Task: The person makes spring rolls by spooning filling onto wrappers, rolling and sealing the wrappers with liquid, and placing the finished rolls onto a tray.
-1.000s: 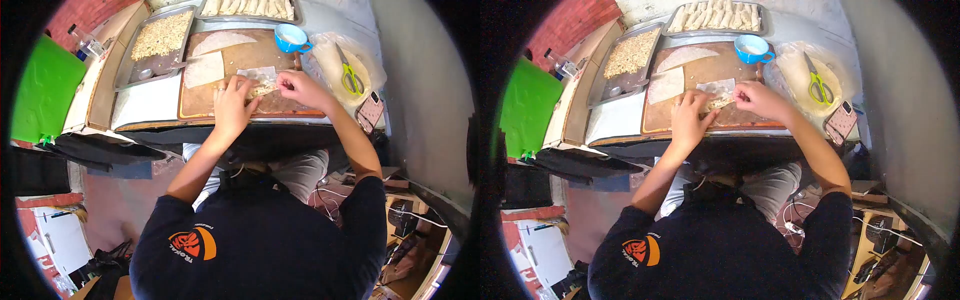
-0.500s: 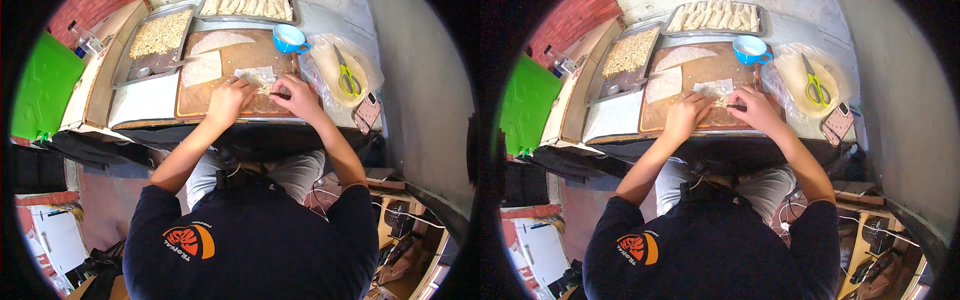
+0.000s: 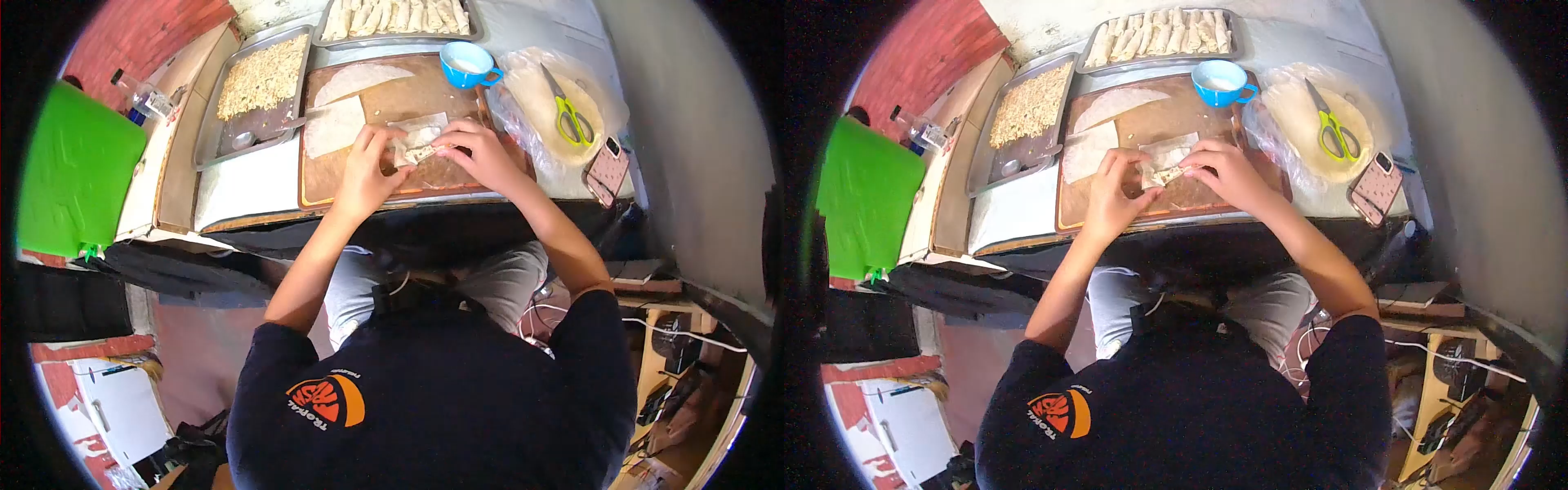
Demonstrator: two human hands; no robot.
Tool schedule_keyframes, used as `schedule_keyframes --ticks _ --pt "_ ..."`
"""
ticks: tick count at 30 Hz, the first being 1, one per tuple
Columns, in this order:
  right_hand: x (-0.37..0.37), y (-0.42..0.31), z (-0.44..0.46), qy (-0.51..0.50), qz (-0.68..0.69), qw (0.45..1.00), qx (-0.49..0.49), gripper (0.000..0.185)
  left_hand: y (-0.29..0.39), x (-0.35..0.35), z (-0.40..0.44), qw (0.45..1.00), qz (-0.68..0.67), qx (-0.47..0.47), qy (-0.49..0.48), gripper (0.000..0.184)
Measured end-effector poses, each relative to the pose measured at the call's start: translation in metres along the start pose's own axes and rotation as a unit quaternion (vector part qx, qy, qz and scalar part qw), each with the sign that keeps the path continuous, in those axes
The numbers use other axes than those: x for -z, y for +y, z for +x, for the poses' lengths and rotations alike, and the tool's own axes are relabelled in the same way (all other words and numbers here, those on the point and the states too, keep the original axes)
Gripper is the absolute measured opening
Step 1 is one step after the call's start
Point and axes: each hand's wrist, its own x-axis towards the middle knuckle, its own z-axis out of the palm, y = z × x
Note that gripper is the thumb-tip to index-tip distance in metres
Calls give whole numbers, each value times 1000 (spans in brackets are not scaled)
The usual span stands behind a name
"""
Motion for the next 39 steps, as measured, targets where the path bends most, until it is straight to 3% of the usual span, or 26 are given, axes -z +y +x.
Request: schedule_keyframes --ticks 3,6,9,12,19,22,25,33,36,39 --pt "-1 0 -3 -3 20 999 -34 17 -9 6 -1 993 50 -52 -90 35" --pt "2 2 -1 -16 41 997 -65 15 -3 11 2 986 61 -123 -97 33" --pt "3 9 2 -32 65 994 -80 16 -8 17 6 986 30 -94 -136 34" --pt "3 13 4 -39 81 991 -98 16 -16 17 8 989 -14 -33 -141 30" --pt "1 15 0 -9 195 969 -152 14 -24 16 9 975 109 -154 -119 21" --pt "10 1 -5 -24 20 999 -40 13 -23 16 5 964 147 -182 -126 23" --pt "6 1 -11 10 -38 997 61 11 -21 19 2 949 181 -215 -141 29" --pt "9 -6 -15 -11 -21 999 36 9 -17 25 0 936 196 -246 -155 38" --pt "11 -9 -17 -26 -4 999 29 11 -14 25 -6 946 175 -224 -159 31" --pt "12 -10 -17 -26 6 1000 10 10 -9 20 -7 977 108 -124 -136 19"
